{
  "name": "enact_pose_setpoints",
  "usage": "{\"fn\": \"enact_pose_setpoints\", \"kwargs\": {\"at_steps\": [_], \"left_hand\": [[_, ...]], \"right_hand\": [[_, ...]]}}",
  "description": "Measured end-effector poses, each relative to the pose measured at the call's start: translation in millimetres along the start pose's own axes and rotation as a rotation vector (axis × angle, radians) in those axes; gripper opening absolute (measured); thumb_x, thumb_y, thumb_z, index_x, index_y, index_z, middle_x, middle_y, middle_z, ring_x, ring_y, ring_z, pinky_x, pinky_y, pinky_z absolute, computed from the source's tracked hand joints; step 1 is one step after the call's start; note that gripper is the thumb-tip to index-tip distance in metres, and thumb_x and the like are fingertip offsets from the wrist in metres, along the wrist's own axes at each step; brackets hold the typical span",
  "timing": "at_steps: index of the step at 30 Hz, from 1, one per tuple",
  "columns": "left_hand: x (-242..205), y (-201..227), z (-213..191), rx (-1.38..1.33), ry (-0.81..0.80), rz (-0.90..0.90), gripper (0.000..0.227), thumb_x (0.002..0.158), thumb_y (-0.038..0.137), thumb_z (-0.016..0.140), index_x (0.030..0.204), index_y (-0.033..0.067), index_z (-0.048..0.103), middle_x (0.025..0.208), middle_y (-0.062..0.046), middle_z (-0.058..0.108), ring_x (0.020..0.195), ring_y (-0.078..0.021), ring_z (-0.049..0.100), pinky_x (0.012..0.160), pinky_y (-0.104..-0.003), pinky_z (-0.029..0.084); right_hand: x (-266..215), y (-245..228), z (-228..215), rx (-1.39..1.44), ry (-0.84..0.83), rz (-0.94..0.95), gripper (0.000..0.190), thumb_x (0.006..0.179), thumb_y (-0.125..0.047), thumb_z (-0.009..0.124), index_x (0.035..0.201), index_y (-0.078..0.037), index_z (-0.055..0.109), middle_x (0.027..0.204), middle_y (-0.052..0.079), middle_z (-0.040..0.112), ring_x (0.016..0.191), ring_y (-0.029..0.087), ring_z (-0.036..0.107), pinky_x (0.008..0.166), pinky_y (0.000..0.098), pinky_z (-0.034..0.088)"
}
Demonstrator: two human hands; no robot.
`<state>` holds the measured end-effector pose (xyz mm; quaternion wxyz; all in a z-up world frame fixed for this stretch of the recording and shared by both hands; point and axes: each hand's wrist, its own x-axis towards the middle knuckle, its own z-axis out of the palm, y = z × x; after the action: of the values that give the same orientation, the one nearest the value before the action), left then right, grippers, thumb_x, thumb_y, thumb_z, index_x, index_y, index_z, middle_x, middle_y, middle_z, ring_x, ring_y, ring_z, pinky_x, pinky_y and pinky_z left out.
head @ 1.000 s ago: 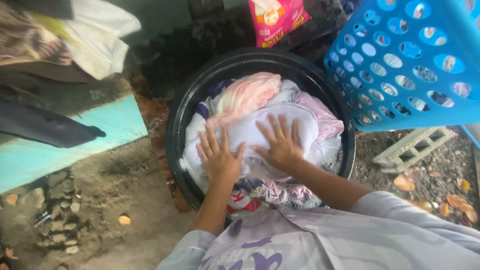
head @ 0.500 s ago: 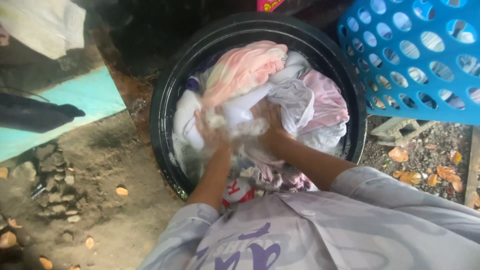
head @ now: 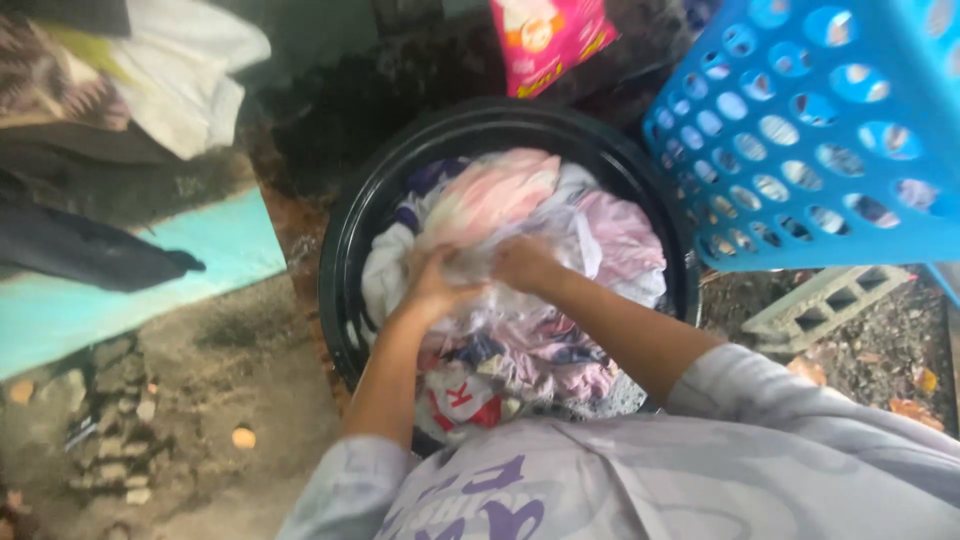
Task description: Hand washing various items of clothing in a basin with soapy water.
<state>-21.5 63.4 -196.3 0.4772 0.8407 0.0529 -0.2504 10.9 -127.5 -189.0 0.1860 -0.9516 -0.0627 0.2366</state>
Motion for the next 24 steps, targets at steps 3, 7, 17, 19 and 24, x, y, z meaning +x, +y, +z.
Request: {"fn": "enact_pose_setpoints", "kwargs": {"at_steps": [3,7,17,19,24], "left_hand": [[-21.3,23.8,1.1,0.066,0.200,0.392,0.098,0.059,0.036,0.097,0.140,0.0069,0.050,0.147,-0.019,0.050,0.137,-0.0355,0.052,0.112,-0.045,0.047],[-16.8,14.9,9.0,0.263,0.209,0.237,0.097,0.074,0.037,0.087,0.155,0.0150,0.037,0.159,-0.017,0.036,0.147,-0.0336,0.037,0.116,-0.048,0.035],[4.8,-24.0,-9.9,0.605,0.013,-0.032,0.076,0.076,0.047,0.088,0.137,0.0118,0.059,0.138,-0.015,0.063,0.128,-0.0336,0.059,0.109,-0.045,0.046],[-6.5,-17.2,-5.9,0.492,0.002,0.034,0.067,0.071,0.042,0.088,0.127,0.0120,0.065,0.128,-0.014,0.071,0.120,-0.0312,0.067,0.105,-0.043,0.051],[-98.0,74.1,-23.7,0.281,0.047,0.012,0.045,0.077,0.043,0.087,0.111,0.0190,0.072,0.121,-0.006,0.073,0.114,-0.0234,0.066,0.103,-0.043,0.045]], "right_hand": [[-20.3,-34.7,-32.6,0.137,0.042,-0.301,0.032,0.092,-0.030,0.059,0.101,-0.004,0.075,0.104,0.018,0.075,0.098,0.030,0.072,0.089,0.0438,0.053],[4.8,-9.0,-25.9,0.263,0.193,-0.336,0.035,0.089,-0.027,0.060,0.112,-0.003,0.068,0.105,0.021,0.074,0.098,0.035,0.074,0.085,0.0453,0.060],[-10.2,33.8,35.4,0.071,0.115,-0.401,0.078,0.077,-0.043,0.079,0.142,-0.008,0.053,0.134,0.021,0.062,0.123,0.037,0.061,0.106,0.0465,0.047],[-35.6,6.4,9.8,-0.029,0.041,-0.316,0.062,0.084,-0.040,0.071,0.138,-0.012,0.059,0.133,0.016,0.066,0.124,0.034,0.062,0.105,0.0480,0.047],[-64.9,-28.3,-29.0,-0.689,-0.028,-0.449,0.056,0.079,-0.020,0.074,0.133,-0.027,0.065,0.130,0.007,0.069,0.137,0.034,0.051,0.107,0.0482,0.044]]}}
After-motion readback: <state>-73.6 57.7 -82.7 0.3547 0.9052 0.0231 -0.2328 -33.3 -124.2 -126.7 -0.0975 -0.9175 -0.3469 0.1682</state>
